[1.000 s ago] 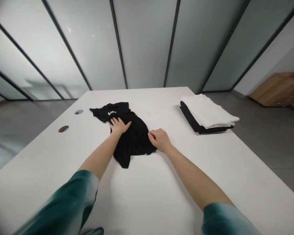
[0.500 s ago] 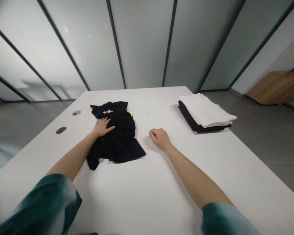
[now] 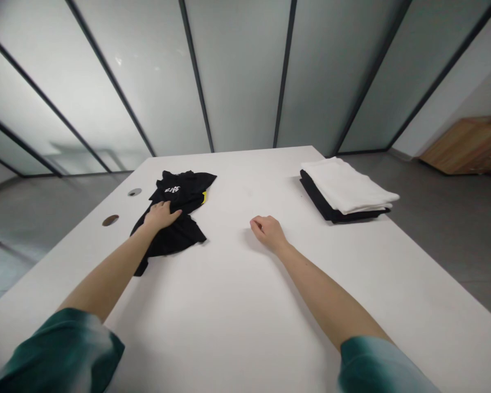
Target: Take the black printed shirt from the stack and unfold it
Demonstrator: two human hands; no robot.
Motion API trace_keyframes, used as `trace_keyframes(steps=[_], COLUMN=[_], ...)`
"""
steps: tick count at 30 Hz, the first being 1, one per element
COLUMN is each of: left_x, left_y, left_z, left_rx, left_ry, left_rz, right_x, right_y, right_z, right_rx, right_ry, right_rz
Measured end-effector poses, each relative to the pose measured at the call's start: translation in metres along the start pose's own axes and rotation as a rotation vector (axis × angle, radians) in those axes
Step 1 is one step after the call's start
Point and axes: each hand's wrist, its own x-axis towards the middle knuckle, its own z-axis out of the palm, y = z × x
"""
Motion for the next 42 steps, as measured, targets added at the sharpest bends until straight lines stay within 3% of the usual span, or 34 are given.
trace_keyframes(steps=[4, 7, 16, 22, 28, 42], left_x=[-0.018, -0.023, -0.006, 0.0, 0.003, 0.006], left_y=[0.033, 0.038, 0.003, -0.015, -0.023, -0.027], left_z=[0.025, 0.038, 0.037, 0.044, 0.052, 0.057], left_rx=[-0.1, -0.1, -0.068, -0.128, -0.225, -0.274], left_ry=[-0.047, -0.028, -0.034, 0.057, 0.219, 0.255], left_rz=[-0.061, -0.042, 0.06, 0.098, 0.148, 0.17], right_x=[-0.001, -0.002, -0.002, -0.002, -0.003, -0.002], right_y=[0.002, 0.003, 0.004, 0.006, 0.006, 0.005], right_z=[-0.001, -0.002, -0.002, -0.001, 0.0, -0.001], right_rx=[0.033, 0.073, 0.196, 0.278, 0.37, 0.394], right_ry=[0.02, 0.022, 0.035, 0.045, 0.062, 0.067], right_rz=[0.035, 0.054, 0.098, 0.148, 0.209, 0.238])
